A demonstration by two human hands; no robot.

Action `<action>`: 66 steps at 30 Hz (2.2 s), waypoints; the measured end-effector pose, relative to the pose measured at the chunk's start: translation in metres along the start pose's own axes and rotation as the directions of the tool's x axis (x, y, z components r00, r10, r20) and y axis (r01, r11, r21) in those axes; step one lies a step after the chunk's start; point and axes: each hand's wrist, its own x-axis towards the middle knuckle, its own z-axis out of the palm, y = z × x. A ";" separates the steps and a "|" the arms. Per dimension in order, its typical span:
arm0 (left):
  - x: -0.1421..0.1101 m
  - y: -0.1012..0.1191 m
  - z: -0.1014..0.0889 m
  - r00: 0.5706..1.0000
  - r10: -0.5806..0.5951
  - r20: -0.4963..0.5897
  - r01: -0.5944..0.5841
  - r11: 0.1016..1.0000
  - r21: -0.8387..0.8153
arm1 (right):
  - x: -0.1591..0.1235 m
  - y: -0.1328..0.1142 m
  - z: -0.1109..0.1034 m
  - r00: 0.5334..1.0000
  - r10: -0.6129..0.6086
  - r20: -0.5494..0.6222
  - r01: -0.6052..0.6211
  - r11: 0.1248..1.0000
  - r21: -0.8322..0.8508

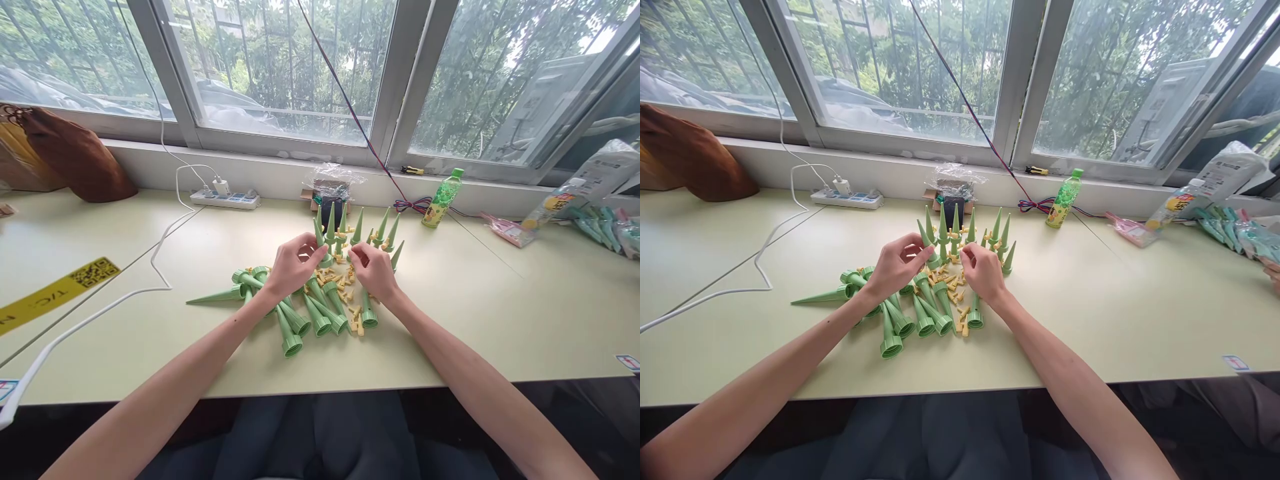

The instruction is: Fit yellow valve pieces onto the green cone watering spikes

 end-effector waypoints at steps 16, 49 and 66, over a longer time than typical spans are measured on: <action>-0.004 0.000 0.005 0.994 0.016 -0.112 -0.005 0.995 0.101 | -0.004 0.004 0.008 0.961 -0.143 0.236 0.174 0.978 -0.116; -0.005 0.000 0.009 0.999 0.033 -0.035 -0.030 0.995 0.098 | -0.003 0.011 0.010 0.971 -0.044 0.237 0.099 0.969 -0.226; -0.006 -0.001 0.011 0.999 0.040 -0.028 -0.036 0.992 0.118 | -0.004 0.013 0.011 0.962 -0.015 0.273 0.081 0.970 -0.230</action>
